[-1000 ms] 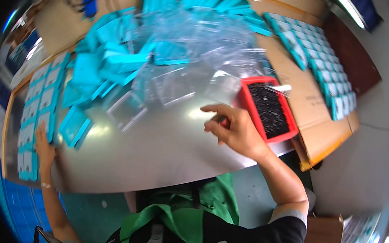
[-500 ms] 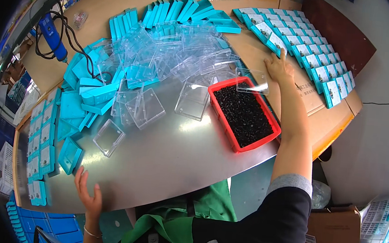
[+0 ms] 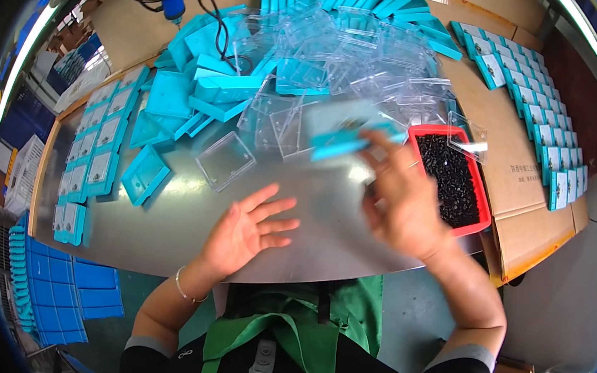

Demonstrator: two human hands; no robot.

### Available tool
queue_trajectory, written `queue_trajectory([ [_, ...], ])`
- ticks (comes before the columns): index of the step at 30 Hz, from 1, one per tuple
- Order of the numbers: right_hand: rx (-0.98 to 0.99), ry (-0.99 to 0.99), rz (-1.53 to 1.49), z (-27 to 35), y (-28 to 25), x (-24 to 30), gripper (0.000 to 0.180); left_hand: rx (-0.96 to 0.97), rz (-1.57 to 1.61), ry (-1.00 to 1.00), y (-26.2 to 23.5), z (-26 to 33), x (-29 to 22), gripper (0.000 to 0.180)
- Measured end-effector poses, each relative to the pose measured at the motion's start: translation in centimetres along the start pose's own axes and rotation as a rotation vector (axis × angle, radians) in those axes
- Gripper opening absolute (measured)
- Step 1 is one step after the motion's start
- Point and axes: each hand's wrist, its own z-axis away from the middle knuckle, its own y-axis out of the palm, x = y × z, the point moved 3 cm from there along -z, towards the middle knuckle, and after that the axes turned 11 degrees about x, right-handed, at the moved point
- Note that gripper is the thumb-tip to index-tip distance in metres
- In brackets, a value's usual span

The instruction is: The person assembles small teal-colored electrical meter units at a workstation. They use a screwdriver to tighten screws on the meter face, then place a clear plastic cover over the unit and secure it into a teal housing. The person repeats this process for multiple units, stacking the finished assemblies on the table.

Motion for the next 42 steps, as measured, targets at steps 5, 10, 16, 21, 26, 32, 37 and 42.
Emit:
queue_trajectory([
  [5, 0.206, -0.137, -0.268, -0.3, 6.5, 5.8, 0.040, -0.172, 0.141, -0.022, -2.7, -0.5, 0.5, 0.049],
  [10, 0.001, 0.253, -1.614, -2.1, 6.0, 5.6, 0.014, -0.265, -0.138, -0.057, -2.7, 2.9, -0.7, 0.037],
  [16, -0.381, 0.114, -1.815, -5.1, 8.2, 7.1, 0.014, -0.255, -0.075, -0.137, -1.8, 3.5, 0.8, 0.036],
  [21, -0.376, 0.130, -1.781, -4.7, 8.9, 7.0, 0.013, -0.251, -0.068, -0.133, -1.1, 3.6, 1.1, 0.035],
  [26, -0.187, 0.050, -1.817, -4.2, 9.1, 6.6, 0.011, -0.223, -0.181, -0.179, -0.8, 3.5, 1.3, 0.035],
  [32, -0.046, 0.132, -2.222, -4.1, 10.4, 4.3, 0.010, -0.106, -0.340, -0.185, -0.3, 3.5, 1.5, 0.035],
  [37, -0.166, 0.159, -2.113, -4.0, 10.2, 6.0, 0.012, -0.248, -0.419, -0.091, -1.0, 5.3, 1.6, 0.033],
  [42, 0.112, 0.270, -1.052, -7.7, 11.4, 4.1, 0.019, -0.511, -0.311, 0.241, -3.6, 8.1, -2.3, 0.036],
])
